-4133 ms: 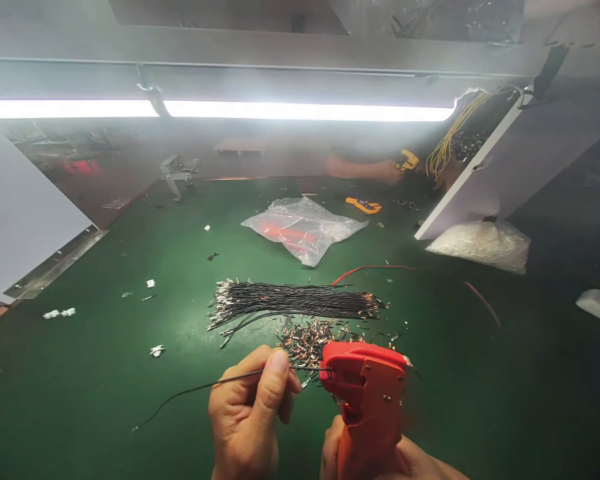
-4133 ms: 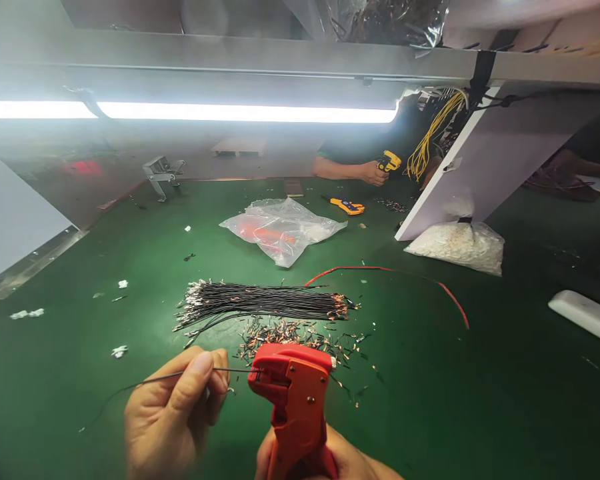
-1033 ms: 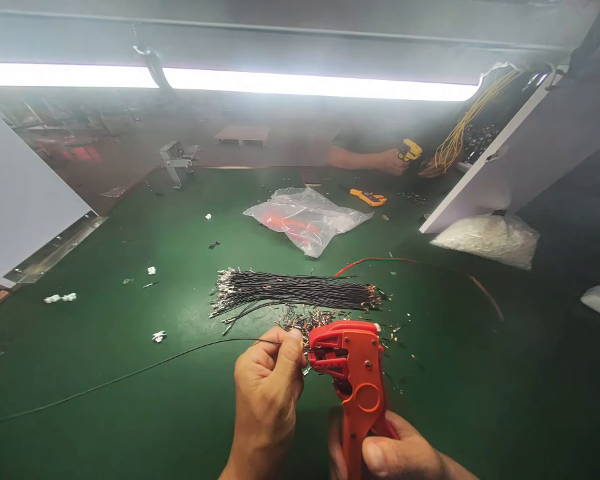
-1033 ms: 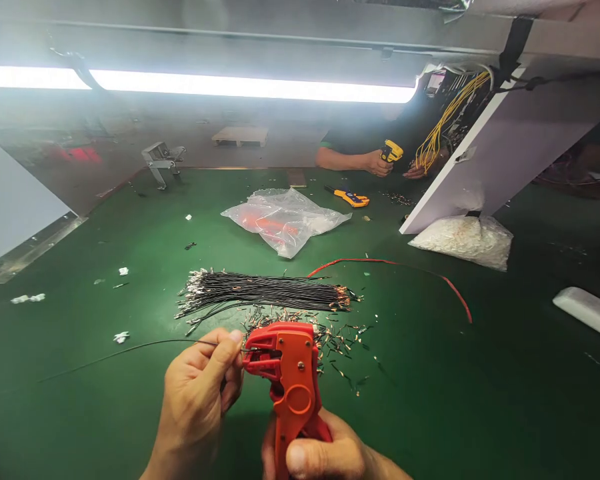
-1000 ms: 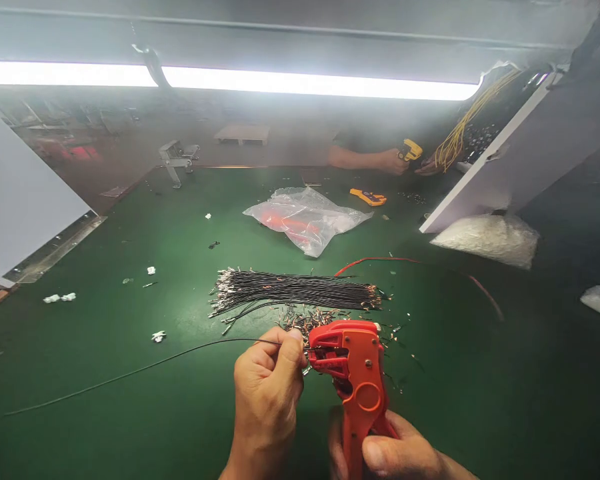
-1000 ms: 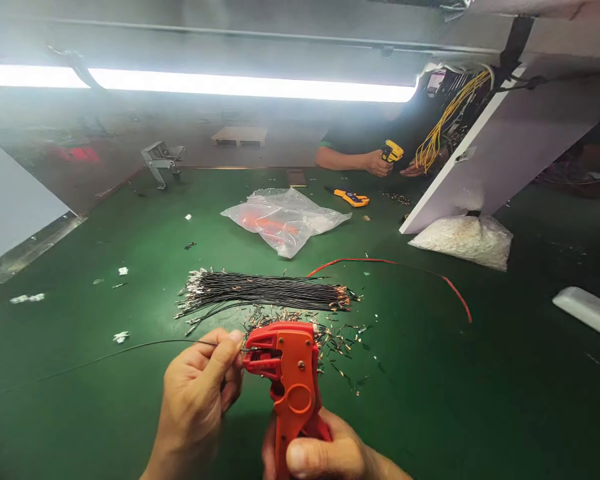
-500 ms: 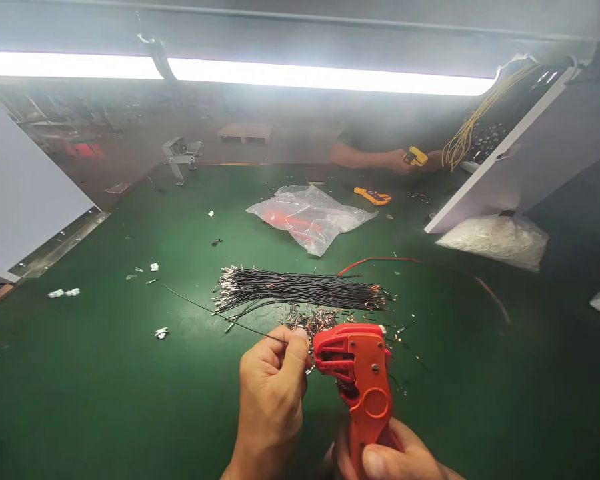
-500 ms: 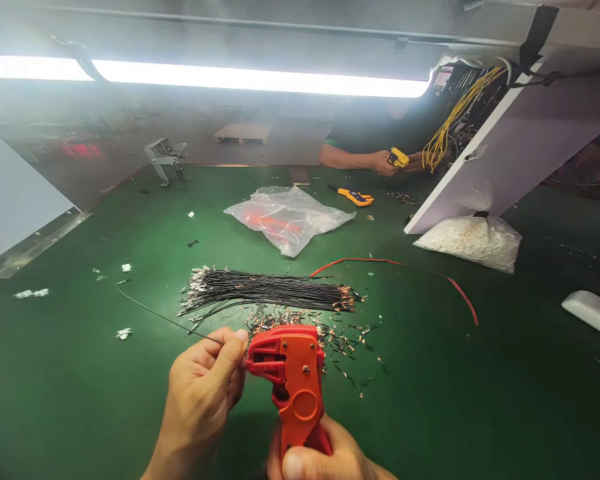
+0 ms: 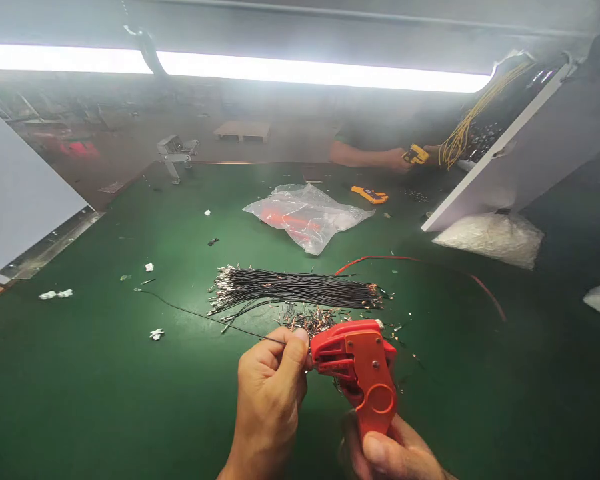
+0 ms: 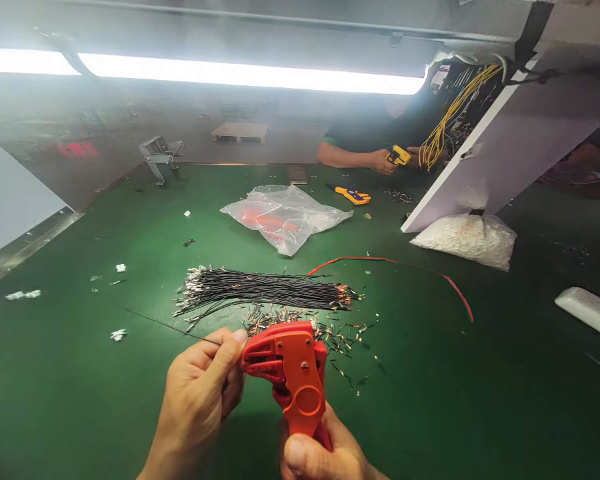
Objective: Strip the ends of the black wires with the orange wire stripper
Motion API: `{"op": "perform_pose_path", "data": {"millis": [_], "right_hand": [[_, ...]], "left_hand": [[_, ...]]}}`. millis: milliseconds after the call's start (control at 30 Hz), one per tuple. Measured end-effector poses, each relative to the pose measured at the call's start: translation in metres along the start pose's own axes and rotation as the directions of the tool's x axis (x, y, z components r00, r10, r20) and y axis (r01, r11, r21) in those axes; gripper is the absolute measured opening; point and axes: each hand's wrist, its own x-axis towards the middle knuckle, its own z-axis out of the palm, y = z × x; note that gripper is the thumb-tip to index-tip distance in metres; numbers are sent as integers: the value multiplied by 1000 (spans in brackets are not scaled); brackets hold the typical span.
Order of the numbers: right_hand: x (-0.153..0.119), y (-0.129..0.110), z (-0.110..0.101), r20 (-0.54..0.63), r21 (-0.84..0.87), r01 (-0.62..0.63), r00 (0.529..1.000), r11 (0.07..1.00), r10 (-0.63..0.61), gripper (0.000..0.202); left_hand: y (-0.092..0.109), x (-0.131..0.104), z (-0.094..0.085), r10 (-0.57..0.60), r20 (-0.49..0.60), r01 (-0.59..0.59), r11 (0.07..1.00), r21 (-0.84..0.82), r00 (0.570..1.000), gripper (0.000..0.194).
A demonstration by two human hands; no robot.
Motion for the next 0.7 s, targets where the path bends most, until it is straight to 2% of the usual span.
{"op": "perform_pose_path", "data": {"millis": [133, 267, 333, 700], "right_hand": [[0, -1, 0, -6, 20, -11, 1000, 1000, 11, 46], [0, -5, 4, 23, 91, -56, 998, 994, 54, 57], [0, -8, 6, 42, 145, -75, 997, 987, 70, 60], [-2, -1, 1, 76, 139, -13, 997, 990, 2, 52]], "left_hand": [[0, 0, 0, 4, 22, -4, 1000, 9, 1000, 56], [1, 2, -3, 49, -52, -51, 998, -45, 997, 52], [3, 1, -5, 58, -55, -62, 995, -73, 997, 52], [7, 0, -5, -5, -48, 0, 993, -116, 999, 50]]}}
